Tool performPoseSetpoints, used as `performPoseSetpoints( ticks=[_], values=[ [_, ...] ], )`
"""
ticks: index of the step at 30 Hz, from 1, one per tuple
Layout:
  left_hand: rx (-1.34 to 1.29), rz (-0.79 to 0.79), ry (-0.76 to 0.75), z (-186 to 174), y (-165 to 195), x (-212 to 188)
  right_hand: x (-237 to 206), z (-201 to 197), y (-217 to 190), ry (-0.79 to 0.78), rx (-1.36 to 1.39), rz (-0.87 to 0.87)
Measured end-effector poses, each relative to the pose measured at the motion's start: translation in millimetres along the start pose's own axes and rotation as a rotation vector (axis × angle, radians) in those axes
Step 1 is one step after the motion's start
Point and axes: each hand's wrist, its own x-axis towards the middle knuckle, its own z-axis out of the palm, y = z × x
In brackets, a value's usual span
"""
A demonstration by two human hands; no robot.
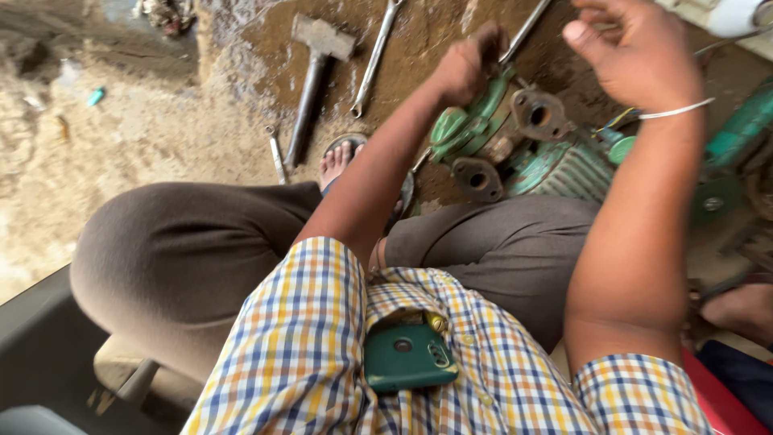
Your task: The person sits on the ground and grinds a circular metal pump cover with an angle grinder. They then place the cover on a green water pump, align it, and tighten it using a wrench, before picking up a phone.
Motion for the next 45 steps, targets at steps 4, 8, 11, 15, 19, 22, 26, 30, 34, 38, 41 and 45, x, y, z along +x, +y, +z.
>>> performPoseSetpoints(
  ticks=[4,8,11,15,19,22,26,30,34,38,41,45],
  values=[
    [0.321,-0.146,0.008,-22,-32,-40,-6,-2,11,0.006,0.090,0.095],
    [0.845,-0.235,-0.229,13,-67,-110,-6,1,15,-0.031,0.125,0.077],
    [0.897,-0.203,-0.123,32,-81,-138,-8,1,9,0.016,-0.004,-0.097],
    [1.077,-0.150,-0.078,24,-89,-145,-6,1,-3,-0.012,-0.005,-0.023],
    [1.004,-0.037,0.080,1,-100,-154,2,4,-8,-0.058,0.109,0.019],
    [0.957,-0.025,0.063,-11,-104,-164,7,10,-2,-0.093,0.089,0.124],
    [0.770,0.072,0.226,-15,-97,-161,9,11,24,-0.135,0.082,0.091],
    [0.271,-0.253,0.135,-3,-85,-133,11,12,67,-0.143,0.073,0.253],
    [0.180,-0.447,0.168,2,-88,-115,9,13,92,-0.195,0.003,0.289],
    [-0.010,-0.499,0.314,-8,-99,-117,-13,4,70,-0.103,0.122,0.448],
    [-0.120,-0.561,0.290,-17,-100,-116,-44,-6,33,-0.065,0.154,0.373],
    [-0.290,-0.541,0.193,-13,-97,-101,-82,2,1,-0.018,0.277,0.368]
  ],
)
